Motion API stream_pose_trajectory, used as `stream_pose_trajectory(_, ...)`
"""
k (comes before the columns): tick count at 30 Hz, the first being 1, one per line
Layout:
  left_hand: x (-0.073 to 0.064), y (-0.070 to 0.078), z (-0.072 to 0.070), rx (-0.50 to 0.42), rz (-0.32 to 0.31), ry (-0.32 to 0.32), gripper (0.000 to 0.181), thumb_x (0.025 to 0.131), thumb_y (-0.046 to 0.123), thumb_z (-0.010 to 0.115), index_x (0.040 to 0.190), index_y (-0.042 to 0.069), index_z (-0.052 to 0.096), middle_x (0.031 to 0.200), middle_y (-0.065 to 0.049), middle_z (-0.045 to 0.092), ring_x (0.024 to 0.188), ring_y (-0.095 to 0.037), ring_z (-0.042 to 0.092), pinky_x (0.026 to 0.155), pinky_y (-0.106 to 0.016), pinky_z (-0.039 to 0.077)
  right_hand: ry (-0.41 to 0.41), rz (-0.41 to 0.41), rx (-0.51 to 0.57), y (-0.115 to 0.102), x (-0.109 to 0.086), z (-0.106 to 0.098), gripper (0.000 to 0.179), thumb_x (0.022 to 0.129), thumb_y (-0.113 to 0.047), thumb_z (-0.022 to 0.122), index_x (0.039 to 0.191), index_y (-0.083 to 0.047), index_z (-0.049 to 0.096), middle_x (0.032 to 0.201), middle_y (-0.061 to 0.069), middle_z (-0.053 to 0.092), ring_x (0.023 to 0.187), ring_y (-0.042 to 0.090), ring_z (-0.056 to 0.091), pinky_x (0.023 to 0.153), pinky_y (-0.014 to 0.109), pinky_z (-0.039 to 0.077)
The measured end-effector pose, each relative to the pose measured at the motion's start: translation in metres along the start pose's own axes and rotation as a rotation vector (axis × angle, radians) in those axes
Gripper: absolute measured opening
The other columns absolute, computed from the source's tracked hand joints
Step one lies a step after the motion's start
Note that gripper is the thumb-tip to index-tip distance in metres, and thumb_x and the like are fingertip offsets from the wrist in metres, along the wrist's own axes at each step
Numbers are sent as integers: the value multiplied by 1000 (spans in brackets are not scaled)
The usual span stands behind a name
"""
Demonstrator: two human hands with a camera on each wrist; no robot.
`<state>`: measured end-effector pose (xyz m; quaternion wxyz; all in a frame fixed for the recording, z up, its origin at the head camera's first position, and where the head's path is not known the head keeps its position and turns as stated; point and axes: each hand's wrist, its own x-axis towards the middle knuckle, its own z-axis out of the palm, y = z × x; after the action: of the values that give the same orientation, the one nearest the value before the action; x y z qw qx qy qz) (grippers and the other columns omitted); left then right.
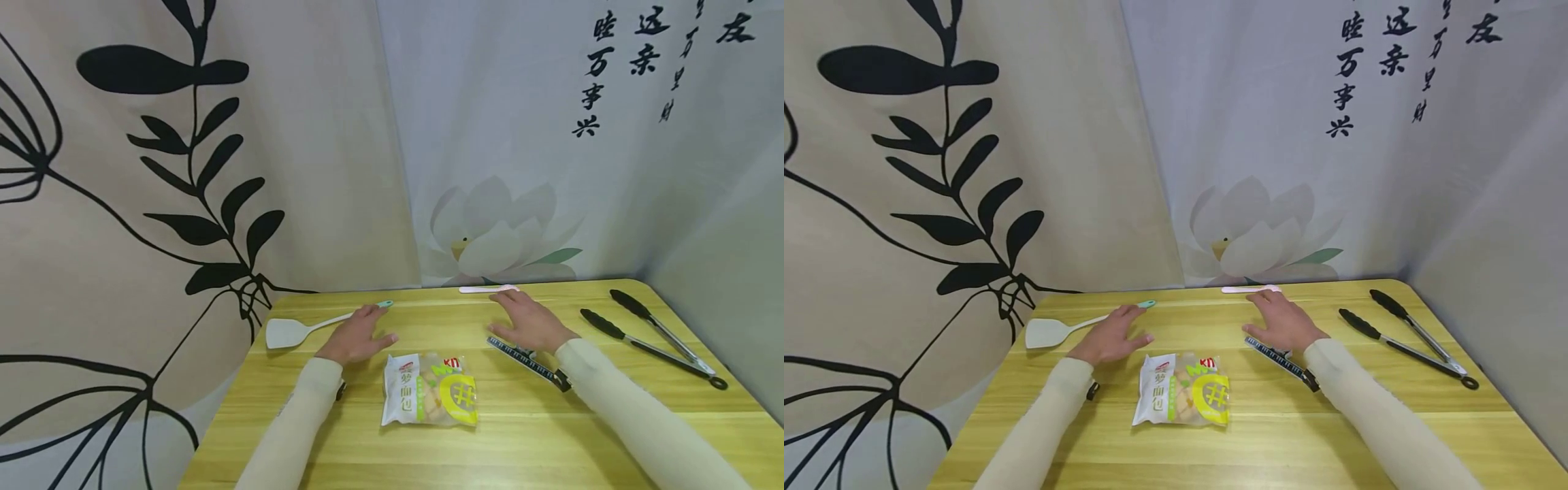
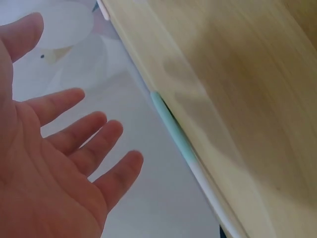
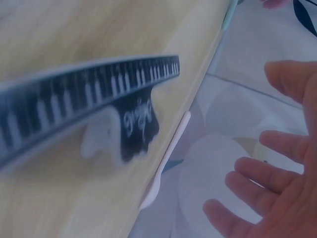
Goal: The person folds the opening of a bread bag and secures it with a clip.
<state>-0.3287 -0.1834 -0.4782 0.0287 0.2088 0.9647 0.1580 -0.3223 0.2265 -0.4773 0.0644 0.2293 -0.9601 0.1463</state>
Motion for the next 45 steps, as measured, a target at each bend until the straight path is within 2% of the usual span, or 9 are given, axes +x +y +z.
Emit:
stream_pose_trajectory(3, 1, 3, 2, -40, 34, -9, 76, 103, 60, 58, 161, 13, 44, 165, -16, 42, 151, -40, 44, 118, -59, 42, -3, -14, 25, -5, 0, 3, 70, 102, -48, 68, 154, -5, 50, 157, 22, 50, 141, 43, 52, 108, 62, 49)
stream_pose_trajectory(9, 3, 10, 7, -91, 53, -42, 72, 105, 59, 56, 159, 12, 48, 166, -13, 43, 151, -37, 44, 121, -57, 39, -7, -34, 85, -15, -1, 10, 65, 103, -44, 68, 152, -5, 52, 154, 22, 53, 139, 44, 55, 110, 62, 47)
stream_pose_trajectory(17, 8, 19, 12, -167, 93, -88, 64, 107, 52, 57, 156, 11, 51, 159, -13, 51, 135, -33, 59, 111, -54, 50, -27, -81, 161, -27, 0, 19, 59, 103, -36, 70, 149, -3, 54, 143, 18, 62, 124, 36, 64, 104, 56, 53)
stream_pose_trajectory(24, 13, 27, 20, -259, 120, -126, 56, 108, 42, 58, 152, 7, 54, 151, -15, 60, 132, -34, 61, 109, -53, 51, -56, -105, 266, -36, 0, 28, 54, 104, -33, 68, 146, -1, 55, 136, 20, 65, 117, 35, 68, 97, 51, 57)
stream_pose_trajectory(32, 15, 37, 29, -260, 137, -177, 47, 109, 35, 58, 147, 7, 61, 142, -11, 68, 125, -27, 66, 106, -47, 54, -121, -66, 387, -42, 1, 41, 50, 104, -28, 69, 143, 1, 57, 131, 20, 68, 105, 21, 70, 90, 40, 59)
stream_pose_trajectory(34, 17, 39, 31, -265, 130, -184, 45, 109, 34, 58, 145, 8, 62, 135, -9, 71, 121, -23, 68, 103, -44, 55, -139, -52, 416, -45, 0, 43, 48, 104, -26, 69, 142, 2, 58, 130, 19, 69, 103, 18, 70, 90, 39, 60)
stream_pose_trajectory(37, 19, 42, 34, -300, 116, -199, 40, 109, 30, 59, 143, 9, 64, 123, -6, 73, 103, -15, 70, 93, -37, 57, -156, -43, 460, -52, -1, 42, 47, 104, -25, 69, 141, 2, 58, 126, 18, 70, 102, 18, 71, 89, 40, 60)
stream_pose_trajectory(41, 21, 43, 39, -327, 106, -222, 37, 108, 27, 60, 140, 9, 66, 112, -2, 73, 83, -7, 66, 83, -30, 56, -170, -39, 499, -57, -3, 46, 49, 104, -28, 70, 140, 3, 59, 120, 13, 72, 100, 17, 71, 88, 39, 60)
stream_pose_trajectory(45, 22, 42, 42, -321, 92, -229, 35, 109, 27, 60, 139, 10, 67, 105, 2, 71, 80, -6, 65, 80, -28, 55, -187, -9, 521, -57, -2, 55, 49, 101, -31, 73, 138, 0, 62, 114, 5, 73, 98, 15, 70, 87, 38, 59)
